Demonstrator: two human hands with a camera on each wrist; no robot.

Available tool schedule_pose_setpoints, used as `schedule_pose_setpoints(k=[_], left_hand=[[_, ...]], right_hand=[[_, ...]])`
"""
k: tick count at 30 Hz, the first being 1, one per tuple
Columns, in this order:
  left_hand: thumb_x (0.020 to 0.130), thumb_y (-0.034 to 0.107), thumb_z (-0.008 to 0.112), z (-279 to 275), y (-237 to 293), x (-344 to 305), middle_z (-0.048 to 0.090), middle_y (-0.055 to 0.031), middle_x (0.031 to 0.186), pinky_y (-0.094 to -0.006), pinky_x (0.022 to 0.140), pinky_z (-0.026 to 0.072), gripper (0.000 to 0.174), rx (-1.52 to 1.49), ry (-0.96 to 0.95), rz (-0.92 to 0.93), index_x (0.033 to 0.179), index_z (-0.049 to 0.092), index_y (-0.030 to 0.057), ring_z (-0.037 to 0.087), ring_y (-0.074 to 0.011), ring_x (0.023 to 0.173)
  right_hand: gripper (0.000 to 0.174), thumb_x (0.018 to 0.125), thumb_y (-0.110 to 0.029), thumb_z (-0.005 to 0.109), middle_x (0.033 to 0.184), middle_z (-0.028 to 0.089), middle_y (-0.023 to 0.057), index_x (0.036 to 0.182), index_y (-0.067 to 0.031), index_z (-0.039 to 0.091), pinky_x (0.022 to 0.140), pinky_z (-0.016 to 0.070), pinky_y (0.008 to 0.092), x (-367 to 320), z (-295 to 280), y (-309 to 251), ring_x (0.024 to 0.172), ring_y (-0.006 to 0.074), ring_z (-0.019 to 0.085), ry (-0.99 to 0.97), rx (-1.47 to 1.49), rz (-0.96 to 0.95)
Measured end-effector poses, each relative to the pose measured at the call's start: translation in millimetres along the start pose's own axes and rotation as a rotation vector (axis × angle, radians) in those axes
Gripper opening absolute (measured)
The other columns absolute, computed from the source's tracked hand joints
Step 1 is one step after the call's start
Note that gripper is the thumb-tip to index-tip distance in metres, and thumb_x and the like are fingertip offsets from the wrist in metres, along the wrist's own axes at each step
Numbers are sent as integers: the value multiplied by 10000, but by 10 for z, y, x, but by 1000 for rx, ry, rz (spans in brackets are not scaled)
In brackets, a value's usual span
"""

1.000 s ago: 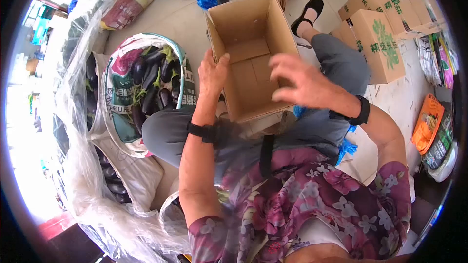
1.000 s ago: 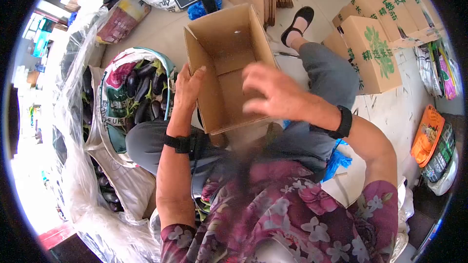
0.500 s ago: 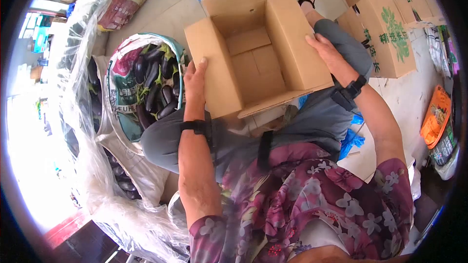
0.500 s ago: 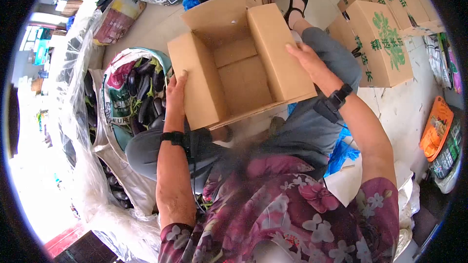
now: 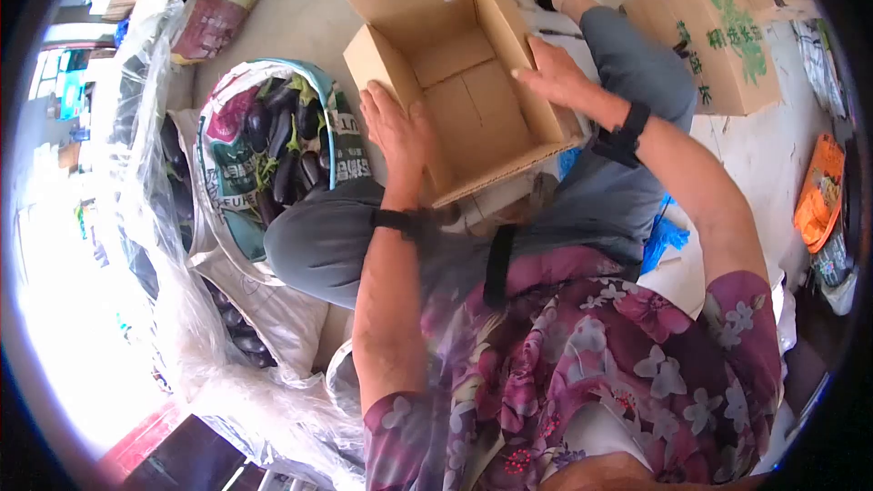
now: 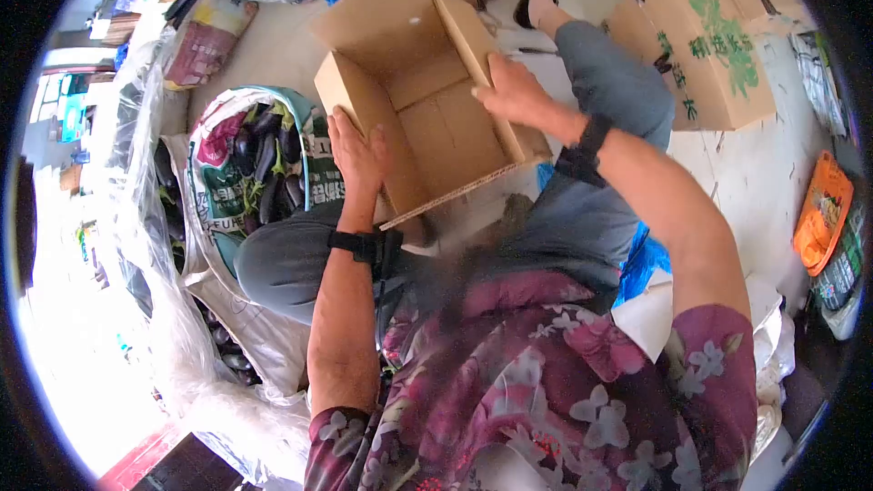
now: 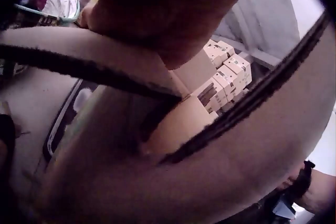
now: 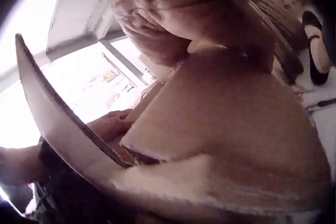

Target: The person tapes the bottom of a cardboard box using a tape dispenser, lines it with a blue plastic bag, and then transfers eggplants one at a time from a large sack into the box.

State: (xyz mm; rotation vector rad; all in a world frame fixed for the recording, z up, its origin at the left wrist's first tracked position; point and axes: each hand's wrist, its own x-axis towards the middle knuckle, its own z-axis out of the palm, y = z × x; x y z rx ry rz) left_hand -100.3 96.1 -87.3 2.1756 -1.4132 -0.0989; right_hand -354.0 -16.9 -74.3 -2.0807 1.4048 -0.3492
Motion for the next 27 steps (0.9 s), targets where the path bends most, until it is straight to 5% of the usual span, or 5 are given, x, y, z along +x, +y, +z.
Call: schedule_pose_setpoints(k=[2,8,15,19,27], left_hand=[[811,164,687,40,-1,20,473,-314,1345,-448,1032,395,685,-52,25,50,1378,382,-68,490,-403,1246],[820,-27,527,-86,176,125,653,-67,1009,-265,736,487,462,-1051,-288,-371,1281,552,-15,594,-130,860],[819,-29,527,-111,-103,362,619,-124,1153,-324,847,492,507,-1170,-315,-320,1325,494,-21,614,-221,978],[826,-15,556,-155,6,360,613,-130,1189,-309,872,485,527,-1027,-270,-333,1348,484,-23,613,-224,1013],[824,32,594,-106,100,348,615,-143,1196,-310,871,484,569,-947,-261,-297,1373,459,-25,610,-221,1019]], right_hand=[[423,809,-295,649,999,618,301,1020,64,573,846,479,470,98,-8,7,945,437,608,-111,261,-93],[582,821,-356,683,1104,617,215,1207,53,538,871,467,372,270,-144,-111,999,270,592,-437,81,36],[730,925,-582,523,1315,548,118,1388,-21,460,993,423,342,-90,-277,84,1197,206,513,-149,893,121],[707,942,-593,489,1289,574,107,1363,-25,495,972,449,326,-372,-430,304,1171,175,539,-385,1097,507],[483,891,-337,688,1079,675,110,1233,-22,556,752,559,293,-1144,-476,154,930,195,688,-359,1323,473]])
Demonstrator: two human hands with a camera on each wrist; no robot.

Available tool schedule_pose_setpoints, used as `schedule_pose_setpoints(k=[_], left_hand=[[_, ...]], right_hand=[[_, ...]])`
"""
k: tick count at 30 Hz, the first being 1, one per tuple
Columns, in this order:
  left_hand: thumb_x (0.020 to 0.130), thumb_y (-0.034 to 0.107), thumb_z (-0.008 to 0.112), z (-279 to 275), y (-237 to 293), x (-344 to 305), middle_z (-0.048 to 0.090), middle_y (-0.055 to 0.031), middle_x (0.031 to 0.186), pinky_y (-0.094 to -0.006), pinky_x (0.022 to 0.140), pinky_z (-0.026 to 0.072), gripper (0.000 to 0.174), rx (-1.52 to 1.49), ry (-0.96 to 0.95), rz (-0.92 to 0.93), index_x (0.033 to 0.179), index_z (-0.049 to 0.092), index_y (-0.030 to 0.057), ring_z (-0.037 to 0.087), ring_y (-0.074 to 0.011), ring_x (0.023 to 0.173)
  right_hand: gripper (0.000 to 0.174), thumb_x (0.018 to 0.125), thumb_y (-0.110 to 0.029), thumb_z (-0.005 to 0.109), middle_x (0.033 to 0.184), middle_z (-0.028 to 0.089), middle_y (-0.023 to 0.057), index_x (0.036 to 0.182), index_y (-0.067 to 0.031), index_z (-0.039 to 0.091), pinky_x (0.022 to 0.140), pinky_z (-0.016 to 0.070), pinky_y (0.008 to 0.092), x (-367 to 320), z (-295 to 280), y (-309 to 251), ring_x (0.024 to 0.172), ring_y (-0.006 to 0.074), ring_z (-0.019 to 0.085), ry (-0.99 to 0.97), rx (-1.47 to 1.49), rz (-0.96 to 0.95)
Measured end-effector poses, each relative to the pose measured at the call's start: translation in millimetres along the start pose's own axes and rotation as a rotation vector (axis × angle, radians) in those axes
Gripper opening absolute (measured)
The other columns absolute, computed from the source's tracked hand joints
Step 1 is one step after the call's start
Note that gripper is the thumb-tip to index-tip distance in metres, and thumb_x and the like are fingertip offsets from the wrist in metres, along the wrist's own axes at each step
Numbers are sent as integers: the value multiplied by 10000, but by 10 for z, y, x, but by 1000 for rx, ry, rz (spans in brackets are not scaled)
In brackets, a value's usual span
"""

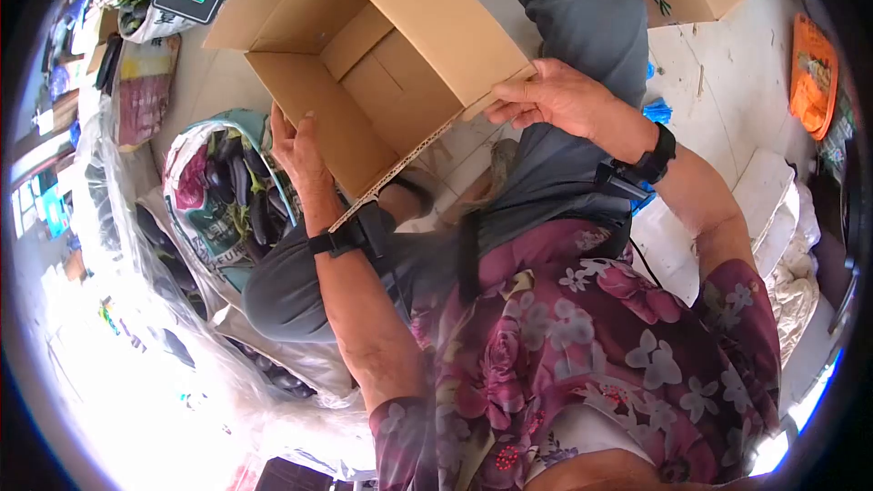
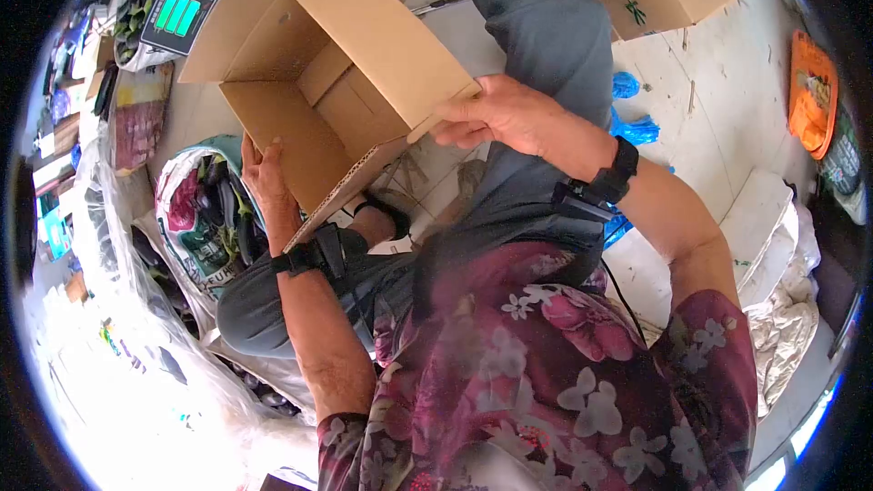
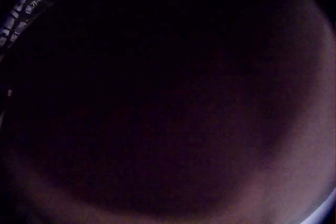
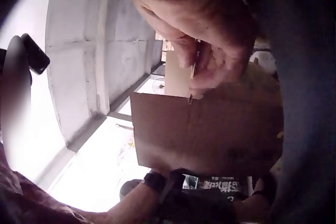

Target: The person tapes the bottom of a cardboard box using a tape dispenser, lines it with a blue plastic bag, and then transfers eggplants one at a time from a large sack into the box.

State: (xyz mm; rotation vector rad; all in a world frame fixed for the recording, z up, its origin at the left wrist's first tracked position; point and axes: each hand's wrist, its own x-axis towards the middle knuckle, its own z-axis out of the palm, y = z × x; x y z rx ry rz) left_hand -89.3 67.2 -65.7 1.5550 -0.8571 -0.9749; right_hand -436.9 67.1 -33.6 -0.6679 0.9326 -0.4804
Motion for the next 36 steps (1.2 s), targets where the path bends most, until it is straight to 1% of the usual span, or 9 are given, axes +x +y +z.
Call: schedule_pose_setpoints(k=[5,7,10,14,18,25,26,34,36], left_hand=[[837,42,596,-67,-113,54,625,-147,1178,-313,864,486,542,2,-9,71,1359,465,-26,609,-212,1013],[843,41,592,-65,-108,59,626,-142,1175,-309,861,487,533,48,-12,97,1356,466,-28,611,-210,1008],[855,42,593,-91,-94,53,630,-127,1167,-303,848,488,516,160,-15,153,1352,468,-25,615,-200,994],[901,100,589,-77,-79,74,634,-95,1148,-298,827,484,442,288,0,120,1324,509,2,604,-171,980],[971,192,523,26,243,-109,608,-116,1144,-305,854,455,382,36,14,-24,1280,506,-32,565,-184,991],[1000,147,453,-479,432,-190,551,-168,1297,-335,966,481,388,234,83,335,1326,464,-62,581,-244,1121],[997,150,459,-322,737,-291,558,-186,1293,-341,1019,464,398,-145,109,151,1324,447,-76,577,-250,1157],[996,144,461,249,1440,-1098,640,-190,1141,-328,903,502,337,321,153,351,1255,544,-55,642,-262,1036],[997,173,472,306,1425,-1194,652,-175,1120,-310,844,506,334,378,117,380,1245,567,-30,648,-242,1016]], right_hand=[[377,868,-232,703,1016,685,133,1137,7,589,739,554,290,166,-69,187,896,185,693,-74,-223,110],[331,858,-217,693,937,698,130,1075,23,625,716,556,296,181,-27,372,854,174,690,40,-1073,-291],[297,870,-221,664,866,700,118,1036,25,646,703,553,293,63,42,393,823,172,684,303,-1001,-332],[289,930,-265,607,923,691,62,1087,-25,644,714,541,260,-539,-171,-224,798,127,666,147,-581,-159],[246,940,-270,603,919,679,34,1055,-57,648,681,527,245,-1120,-911,-352,757,98,641,525,-384,-238],[248,902,-277,631,914,659,25,1055,-82,644,668,522,272,-1539,-2560,1418,793,120,626,768,-336,-36],[255,884,-277,643,904,656,26,1042,-77,643,652,524,280,-1559,-2655,1684,777,125,627,684,-398,-115],[232,797,-260,699,787,685,81,919,-65,679,618,554,366,-1370,-2446,2540,756,192,676,963,-468,313],[283,763,-302,730,793,697,112,882,-52,670,667,544,428,-1388,-2468,2685,754,285,680,1401,-830,192]])
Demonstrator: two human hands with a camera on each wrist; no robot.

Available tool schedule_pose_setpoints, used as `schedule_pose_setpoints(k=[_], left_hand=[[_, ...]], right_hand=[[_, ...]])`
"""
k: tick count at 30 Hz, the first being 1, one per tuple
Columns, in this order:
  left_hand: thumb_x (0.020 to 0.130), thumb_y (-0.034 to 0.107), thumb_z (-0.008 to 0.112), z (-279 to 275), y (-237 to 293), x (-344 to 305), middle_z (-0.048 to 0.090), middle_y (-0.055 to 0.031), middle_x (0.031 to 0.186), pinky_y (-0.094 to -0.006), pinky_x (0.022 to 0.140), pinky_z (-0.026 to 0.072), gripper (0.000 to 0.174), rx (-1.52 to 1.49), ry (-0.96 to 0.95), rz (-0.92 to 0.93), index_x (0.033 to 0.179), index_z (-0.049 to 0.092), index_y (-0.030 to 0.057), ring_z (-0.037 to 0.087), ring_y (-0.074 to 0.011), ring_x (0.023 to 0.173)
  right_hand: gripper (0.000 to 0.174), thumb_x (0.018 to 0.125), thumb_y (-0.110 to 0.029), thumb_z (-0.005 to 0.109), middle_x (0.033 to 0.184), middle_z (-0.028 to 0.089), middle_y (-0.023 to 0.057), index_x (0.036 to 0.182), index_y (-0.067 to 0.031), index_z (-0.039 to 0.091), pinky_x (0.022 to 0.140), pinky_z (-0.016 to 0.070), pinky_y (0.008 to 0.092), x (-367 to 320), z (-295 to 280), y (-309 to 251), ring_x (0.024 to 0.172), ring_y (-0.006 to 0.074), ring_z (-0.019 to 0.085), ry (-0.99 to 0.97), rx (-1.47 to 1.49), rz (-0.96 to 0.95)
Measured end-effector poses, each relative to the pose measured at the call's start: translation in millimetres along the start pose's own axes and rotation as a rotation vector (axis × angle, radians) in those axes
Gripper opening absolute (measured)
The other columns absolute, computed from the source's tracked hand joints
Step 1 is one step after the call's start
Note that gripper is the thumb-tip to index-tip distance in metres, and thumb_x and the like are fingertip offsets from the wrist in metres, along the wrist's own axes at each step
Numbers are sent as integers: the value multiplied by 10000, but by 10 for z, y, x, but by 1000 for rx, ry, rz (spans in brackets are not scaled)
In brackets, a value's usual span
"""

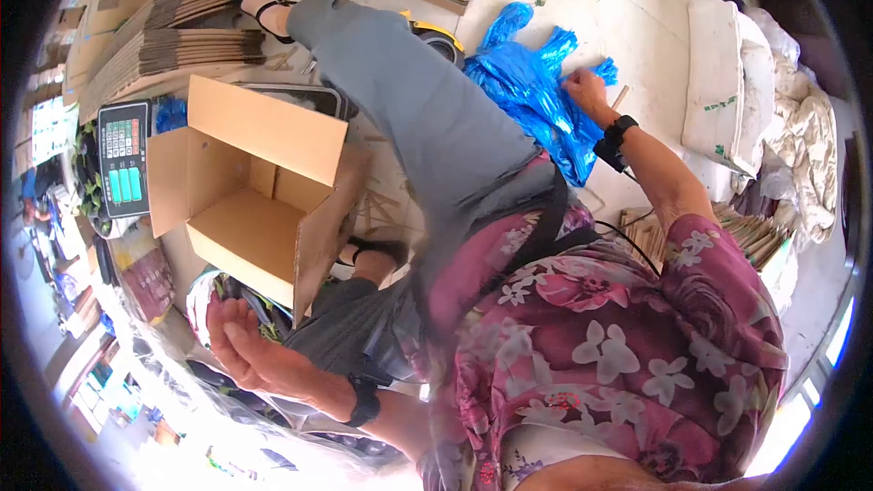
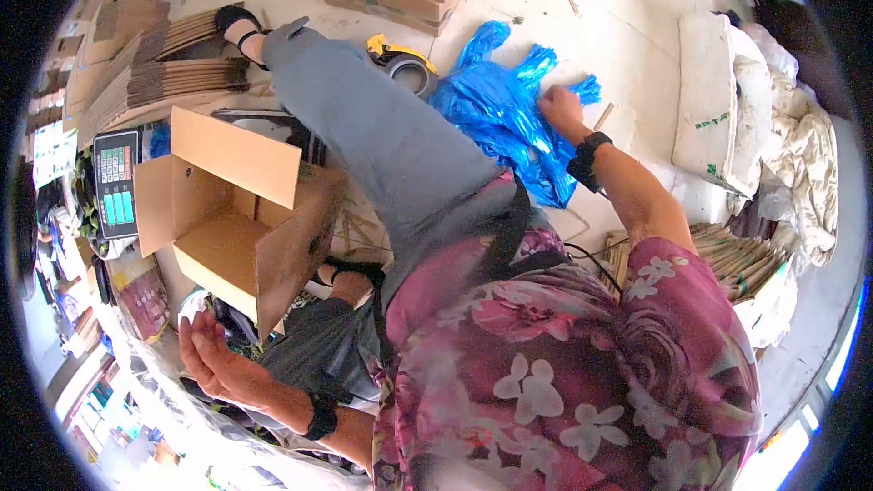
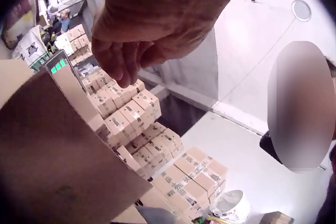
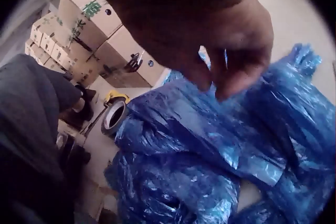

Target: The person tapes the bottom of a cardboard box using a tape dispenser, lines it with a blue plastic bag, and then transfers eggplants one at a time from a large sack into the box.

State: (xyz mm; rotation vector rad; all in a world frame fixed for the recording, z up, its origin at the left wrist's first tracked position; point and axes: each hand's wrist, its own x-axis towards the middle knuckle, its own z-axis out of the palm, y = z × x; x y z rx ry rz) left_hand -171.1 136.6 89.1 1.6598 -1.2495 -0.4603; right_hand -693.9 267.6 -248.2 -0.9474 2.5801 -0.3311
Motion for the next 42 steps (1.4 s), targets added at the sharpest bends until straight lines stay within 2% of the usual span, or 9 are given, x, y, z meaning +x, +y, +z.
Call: schedule_pose_setpoints(k=[5,9,11,18,24,26,31,36,42], left_hand=[[988,141,477,210,65,-183,676,-146,1009,-316,819,526,294,176,-192,68,1185,612,-30,651,-211,923],[981,89,478,381,144,-298,676,-125,948,-310,789,525,264,177,-224,75,1157,628,-39,639,-187,852],[978,84,481,408,196,-334,667,-108,922,-299,774,511,248,179,-255,90,1133,634,-34,625,-177,824],[974,134,505,419,189,-380,680,-136,1002,-311,809,520,278,173,-318,71,1145,633,-43,653,-202,869],[973,123,503,429,118,-459,685,-135,981,-320,817,524,273,121,-328,53,1157,627,-38,656,-201,883],[966,85,497,472,128,-484,681,-132,959,-314,801,527,251,120,-327,64,1142,629,-36,655,-193,868],[949,45,503,545,215,-530,683,-130,948,-303,781,533,234,120,-359,91,1127,636,-31,658,-182,851],[943,38,536,767,404,-650,693,-156,1012,-317,839,529,250,-7,-691,-47,1167,620,-36,667,-194,909],[823,41,684,1508,552,-809,644,-135,1171,-316,815,533,404,-197,-1002,244,1217,595,24,649,-206,1015]], right_hand=[[521,724,-341,779,1112,588,165,1111,-98,529,824,462,479,-110,-368,107,1026,343,575,147,-90,170],[456,741,-313,769,1041,611,171,1058,-73,546,796,475,480,-294,-267,173,971,359,594,235,-153,76],[364,776,-260,741,1005,608,192,1010,-50,559,792,484,497,-339,-129,153,953,395,589,16,60,-218],[213,800,-198,648,973,660,205,950,-49,625,774,501,514,-318,354,8,908,432,619,-236,-137,28],[181,848,-192,582,853,669,205,918,-34,636,716,504,473,-172,129,150,814,395,643,-142,-19,-157],[211,879,-233,550,879,676,210,923,-51,648,745,510,518,-129,-35,174,845,432,641,99,166,-68],[241,890,-257,591,772,657,172,894,-19,626,647,490,421,-241,-455,-58,712,308,649,28,292,-146],[277,932,-275,586,706,484,-33,814,-24,567,622,372,264,-431,-1365,-1282,695,76,434,-418,680,-352],[276,950,-303,569,706,415,-61,810,-66,537,617,336,235,-750,-2022,-2206,711,44,401,-714,675,-604]])
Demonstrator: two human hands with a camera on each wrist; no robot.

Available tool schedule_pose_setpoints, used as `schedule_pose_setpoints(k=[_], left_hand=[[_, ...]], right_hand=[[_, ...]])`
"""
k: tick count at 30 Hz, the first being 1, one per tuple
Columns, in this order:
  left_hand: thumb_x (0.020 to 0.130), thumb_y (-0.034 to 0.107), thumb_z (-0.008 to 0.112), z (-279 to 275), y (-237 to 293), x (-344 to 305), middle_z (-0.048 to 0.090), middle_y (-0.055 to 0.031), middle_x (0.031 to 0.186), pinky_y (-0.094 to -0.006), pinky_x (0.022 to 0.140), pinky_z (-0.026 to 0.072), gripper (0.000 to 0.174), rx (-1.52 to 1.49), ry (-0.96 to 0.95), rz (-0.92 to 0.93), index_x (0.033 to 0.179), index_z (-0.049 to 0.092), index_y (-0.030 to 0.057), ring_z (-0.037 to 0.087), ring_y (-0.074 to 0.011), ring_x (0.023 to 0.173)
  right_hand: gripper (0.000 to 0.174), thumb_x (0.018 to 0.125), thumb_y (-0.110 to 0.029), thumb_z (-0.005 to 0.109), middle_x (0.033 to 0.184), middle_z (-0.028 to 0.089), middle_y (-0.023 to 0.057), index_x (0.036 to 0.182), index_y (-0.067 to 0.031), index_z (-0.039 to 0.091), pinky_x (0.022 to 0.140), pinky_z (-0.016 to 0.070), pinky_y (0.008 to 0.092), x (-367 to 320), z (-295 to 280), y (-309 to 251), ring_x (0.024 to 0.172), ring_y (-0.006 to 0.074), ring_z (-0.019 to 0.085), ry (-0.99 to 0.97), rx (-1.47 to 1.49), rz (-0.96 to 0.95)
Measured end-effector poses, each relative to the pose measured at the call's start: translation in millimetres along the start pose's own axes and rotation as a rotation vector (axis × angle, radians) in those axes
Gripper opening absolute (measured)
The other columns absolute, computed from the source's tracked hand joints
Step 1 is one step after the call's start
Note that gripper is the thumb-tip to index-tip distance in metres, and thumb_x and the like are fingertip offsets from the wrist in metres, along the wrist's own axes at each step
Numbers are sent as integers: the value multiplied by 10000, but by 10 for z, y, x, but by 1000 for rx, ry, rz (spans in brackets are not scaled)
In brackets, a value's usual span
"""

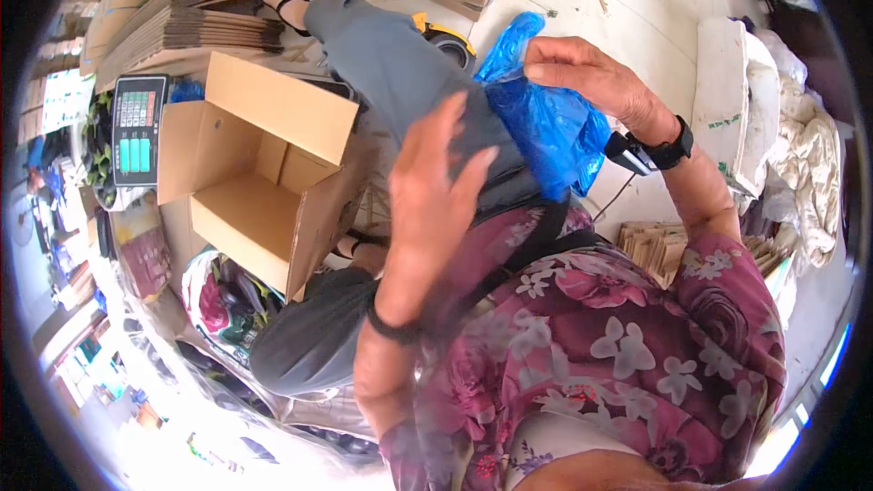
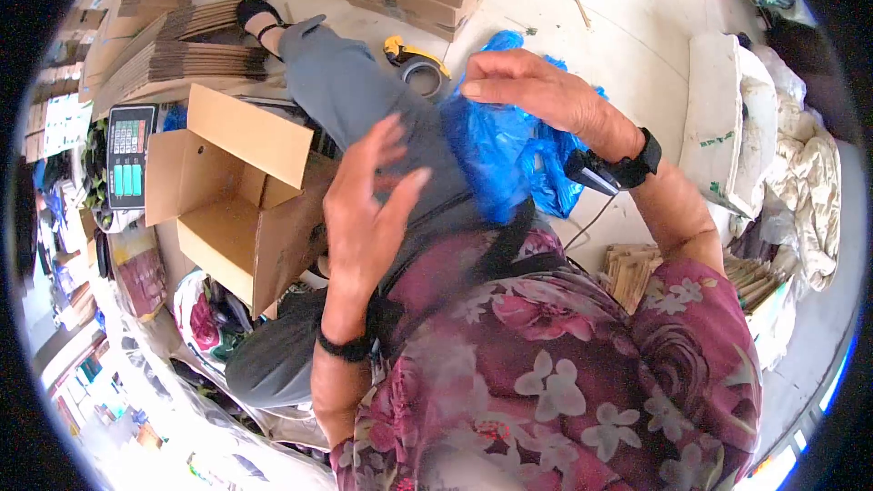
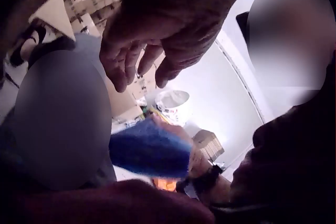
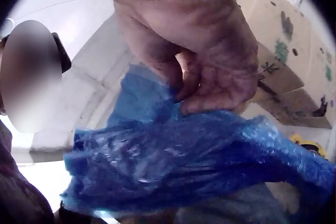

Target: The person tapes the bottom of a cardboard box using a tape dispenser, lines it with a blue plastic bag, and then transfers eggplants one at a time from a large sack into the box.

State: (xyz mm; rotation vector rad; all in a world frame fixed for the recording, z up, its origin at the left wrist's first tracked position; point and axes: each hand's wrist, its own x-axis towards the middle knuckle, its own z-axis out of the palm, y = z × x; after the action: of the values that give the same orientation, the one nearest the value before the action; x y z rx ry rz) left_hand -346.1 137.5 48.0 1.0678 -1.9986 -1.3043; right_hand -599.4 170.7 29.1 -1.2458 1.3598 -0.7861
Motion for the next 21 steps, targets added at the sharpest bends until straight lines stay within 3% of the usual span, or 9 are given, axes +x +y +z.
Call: schedule_pose_setpoints(k=[4,6,7,8,10,14,16,17,21], left_hand=[[846,60,668,194,-217,306,667,-105,1022,-297,747,523,307,37,-7,192,1144,613,10,641,-157,917],[823,68,671,196,-271,341,628,-170,809,-305,664,494,214,-162,-162,-27,1004,620,-35,625,-217,719],[863,75,631,198,-296,341,615,-121,719,-284,654,484,149,-211,-95,5,940,624,-51,588,-163,665],[863,75,631,169,-321,344,615,-121,719,-284,654,484,149,-210,-93,5,940,624,-51,588,-163,665],[921,108,583,76,-356,343,568,14,779,-229,648,424,110,-447,-75,-168,917,616,3,503,-70,722],[951,127,532,-1,-434,336,602,9,814,-224,677,445,138,-717,-3,-243,961,615,18,533,-70,736],[953,137,519,-10,-396,332,612,-4,835,-233,703,465,154,-791,26,-261,967,614,17,551,-74,758],[955,148,506,-23,-360,343,621,-18,855,-241,729,484,170,-865,51,-275,974,613,17,569,-78,779],[997,280,444,-168,-188,355,626,-26,865,-252,729,500,273,-974,196,-329,1003,602,58,601,-106,777]], right_hand=[[342,973,-370,536,707,452,-61,801,-75,540,619,349,222,84,155,-245,692,40,418,-54,79,-21],[327,974,-368,537,730,480,-54,827,-77,557,635,367,216,67,213,-324,712,40,442,-38,150,12],[315,976,-366,539,753,507,-47,853,-79,575,651,385,210,67,238,-340,733,41,466,-20,228,48],[315,976,-366,539,753,507,-47,853,-79,575,651,385,210,81,251,-310,733,41,466,-23,228,46],[312,970,-381,553,859,568,-15,938,-73,594,716,438,235,119,283,-183,834,71,525,24,406,-23],[345,911,-333,654,1039,591,37,1112,-63,575,814,478,294,170,339,-145,965,146,559,-39,368,-118],[525,827,-274,749,1190,542,67,1260,-75,528,849,483,342,95,479,-289,1124,198,524,-17,-43,-214],[692,747,-121,781,1269,513,87,1359,-97,460,881,495,360,94,550,-302,1184,245,509,20,-202,-168],[615,721,73,639,1249,538,154,1298,-85,495,874,515,381,143,806,98,1118,342,568,279,-506,-226]])
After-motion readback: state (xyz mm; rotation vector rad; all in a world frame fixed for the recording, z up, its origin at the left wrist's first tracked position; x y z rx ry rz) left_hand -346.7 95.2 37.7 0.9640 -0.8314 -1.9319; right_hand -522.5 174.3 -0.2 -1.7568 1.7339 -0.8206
